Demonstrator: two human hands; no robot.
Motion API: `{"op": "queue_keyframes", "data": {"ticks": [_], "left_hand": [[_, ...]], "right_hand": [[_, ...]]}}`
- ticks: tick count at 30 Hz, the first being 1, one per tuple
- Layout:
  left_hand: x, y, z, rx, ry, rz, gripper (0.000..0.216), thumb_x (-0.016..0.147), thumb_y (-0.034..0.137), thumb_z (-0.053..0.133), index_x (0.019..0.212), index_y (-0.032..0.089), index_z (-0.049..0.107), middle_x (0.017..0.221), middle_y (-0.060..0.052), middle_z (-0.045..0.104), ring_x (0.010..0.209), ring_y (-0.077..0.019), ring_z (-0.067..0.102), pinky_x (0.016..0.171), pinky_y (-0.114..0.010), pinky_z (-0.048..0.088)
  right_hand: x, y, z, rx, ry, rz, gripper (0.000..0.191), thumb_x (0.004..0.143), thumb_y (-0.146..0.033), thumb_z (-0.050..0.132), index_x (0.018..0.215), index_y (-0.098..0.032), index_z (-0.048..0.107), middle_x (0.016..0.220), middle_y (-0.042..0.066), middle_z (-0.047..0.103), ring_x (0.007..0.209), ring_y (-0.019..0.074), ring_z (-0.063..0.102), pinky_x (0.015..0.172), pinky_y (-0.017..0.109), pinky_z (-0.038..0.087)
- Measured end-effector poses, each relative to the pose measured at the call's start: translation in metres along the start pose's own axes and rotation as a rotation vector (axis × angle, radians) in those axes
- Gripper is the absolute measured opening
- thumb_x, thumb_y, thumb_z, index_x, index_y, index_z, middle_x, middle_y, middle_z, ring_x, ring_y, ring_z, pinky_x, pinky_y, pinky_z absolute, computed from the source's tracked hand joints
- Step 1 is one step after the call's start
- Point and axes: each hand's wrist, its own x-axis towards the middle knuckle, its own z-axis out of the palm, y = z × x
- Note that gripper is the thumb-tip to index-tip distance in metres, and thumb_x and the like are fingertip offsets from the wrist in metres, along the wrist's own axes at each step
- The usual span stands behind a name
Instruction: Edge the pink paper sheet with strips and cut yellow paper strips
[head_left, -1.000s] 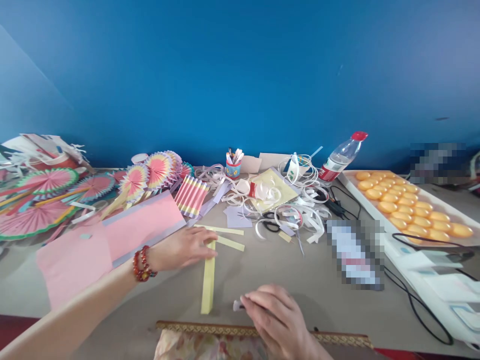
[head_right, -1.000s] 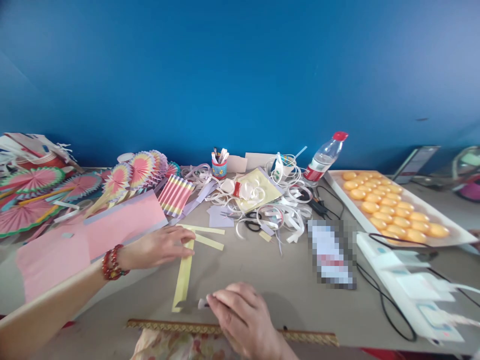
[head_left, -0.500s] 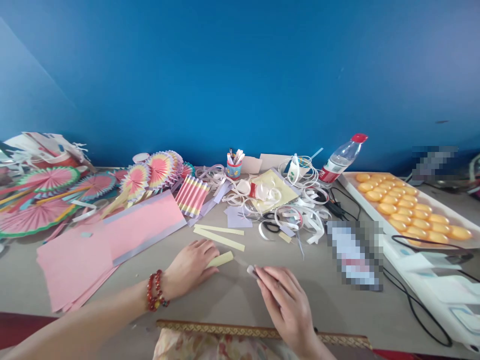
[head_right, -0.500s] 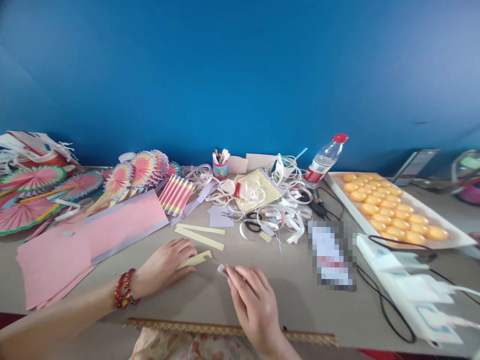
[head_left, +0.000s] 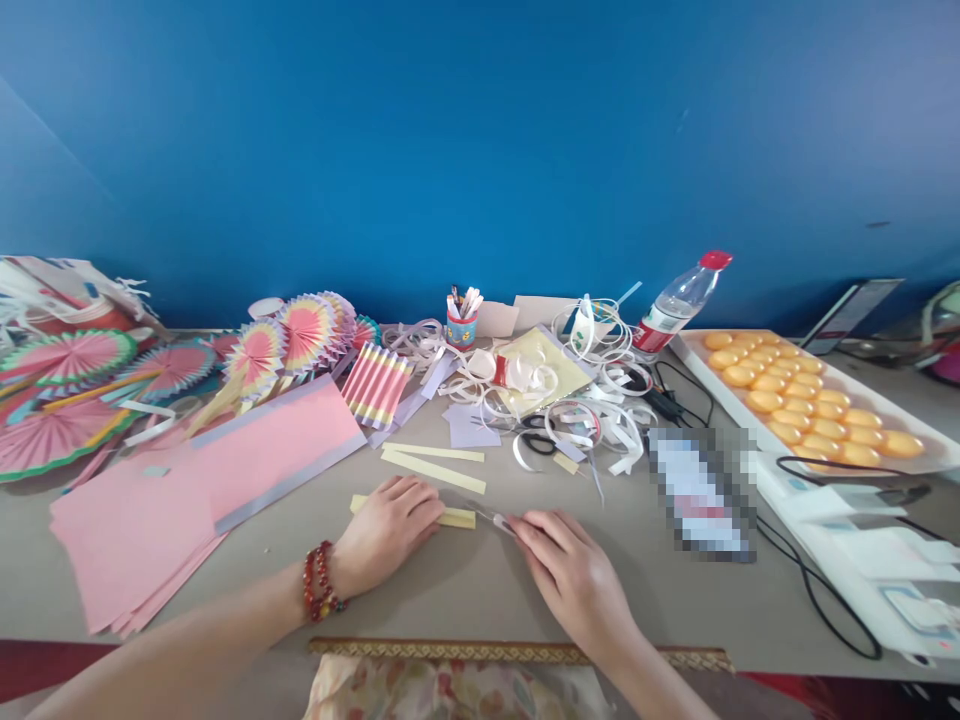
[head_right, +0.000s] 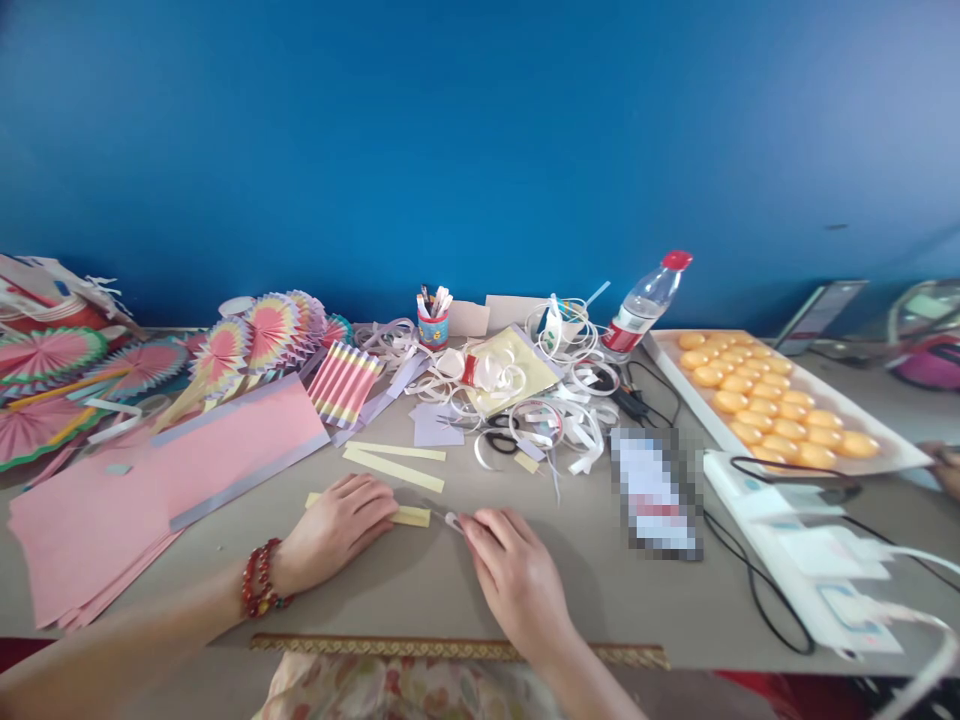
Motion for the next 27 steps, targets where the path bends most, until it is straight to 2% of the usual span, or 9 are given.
{"op": "queue_keyframes", "data": {"ticks": [8,11,13,15,18,21,27], "left_hand": [[-0.003,-0.004,0.005,-0.001,-0.034,-0.015,0.018,0.100,0.025,0.046,0.107,0.018,0.061,0.102,-0.007,0.064,0.095,-0.0216,0.058,0.085,-0.037,0.049],[-0.005,-0.002,0.003,0.016,-0.052,-0.037,0.024,0.101,0.025,0.043,0.117,0.019,0.060,0.114,-0.009,0.063,0.103,-0.0229,0.058,0.089,-0.038,0.049],[-0.006,0.000,0.000,0.028,-0.094,0.011,0.034,0.101,0.027,0.042,0.132,0.019,0.052,0.134,-0.011,0.056,0.121,-0.0252,0.051,0.101,-0.042,0.043],[-0.007,0.001,-0.003,0.022,-0.170,0.108,0.051,0.101,0.037,0.044,0.147,0.017,0.036,0.151,-0.011,0.041,0.138,-0.0267,0.036,0.114,-0.046,0.031],[-0.008,0.000,-0.003,-0.026,-0.257,0.194,0.080,0.094,0.059,0.046,0.155,0.017,0.017,0.159,-0.012,0.025,0.146,-0.0276,0.022,0.120,-0.047,0.017],[-0.010,-0.003,-0.001,-0.070,-0.279,0.186,0.089,0.090,0.066,0.048,0.156,0.017,0.012,0.160,-0.014,0.021,0.147,-0.0288,0.021,0.120,-0.048,0.016],[-0.010,-0.003,0.000,-0.103,-0.285,0.179,0.089,0.090,0.067,0.047,0.156,0.017,0.013,0.160,-0.014,0.019,0.147,-0.0298,0.019,0.121,-0.050,0.014]], "right_hand": [[0.003,-0.002,0.000,-0.038,-0.074,-0.041,0.031,0.097,-0.011,0.040,0.113,-0.019,0.066,0.094,0.008,0.064,0.084,0.0172,0.061,0.073,0.028,0.052],[0.003,-0.001,0.000,-0.066,-0.099,-0.063,0.029,0.098,-0.012,0.041,0.110,-0.018,0.066,0.092,0.007,0.064,0.082,0.0169,0.061,0.072,0.028,0.051],[0.004,-0.002,0.000,-0.082,-0.104,-0.074,0.028,0.097,-0.012,0.042,0.108,-0.018,0.067,0.091,0.007,0.065,0.081,0.0169,0.061,0.071,0.028,0.051],[0.005,-0.002,-0.001,-0.097,-0.105,-0.084,0.028,0.097,-0.012,0.042,0.109,-0.019,0.067,0.091,0.007,0.065,0.081,0.0169,0.061,0.071,0.028,0.051],[0.007,-0.002,-0.003,-0.116,-0.106,-0.104,0.028,0.097,-0.012,0.044,0.113,-0.018,0.066,0.093,0.007,0.066,0.081,0.0173,0.062,0.073,0.028,0.050],[0.007,-0.001,-0.004,-0.119,-0.115,-0.111,0.027,0.097,-0.012,0.045,0.113,-0.019,0.066,0.092,0.007,0.067,0.082,0.0168,0.062,0.075,0.027,0.050],[0.006,-0.002,-0.007,-0.110,-0.164,-0.125,0.028,0.098,-0.013,0.044,0.115,-0.018,0.065,0.093,0.007,0.066,0.083,0.0165,0.062,0.075,0.027,0.049]]}}
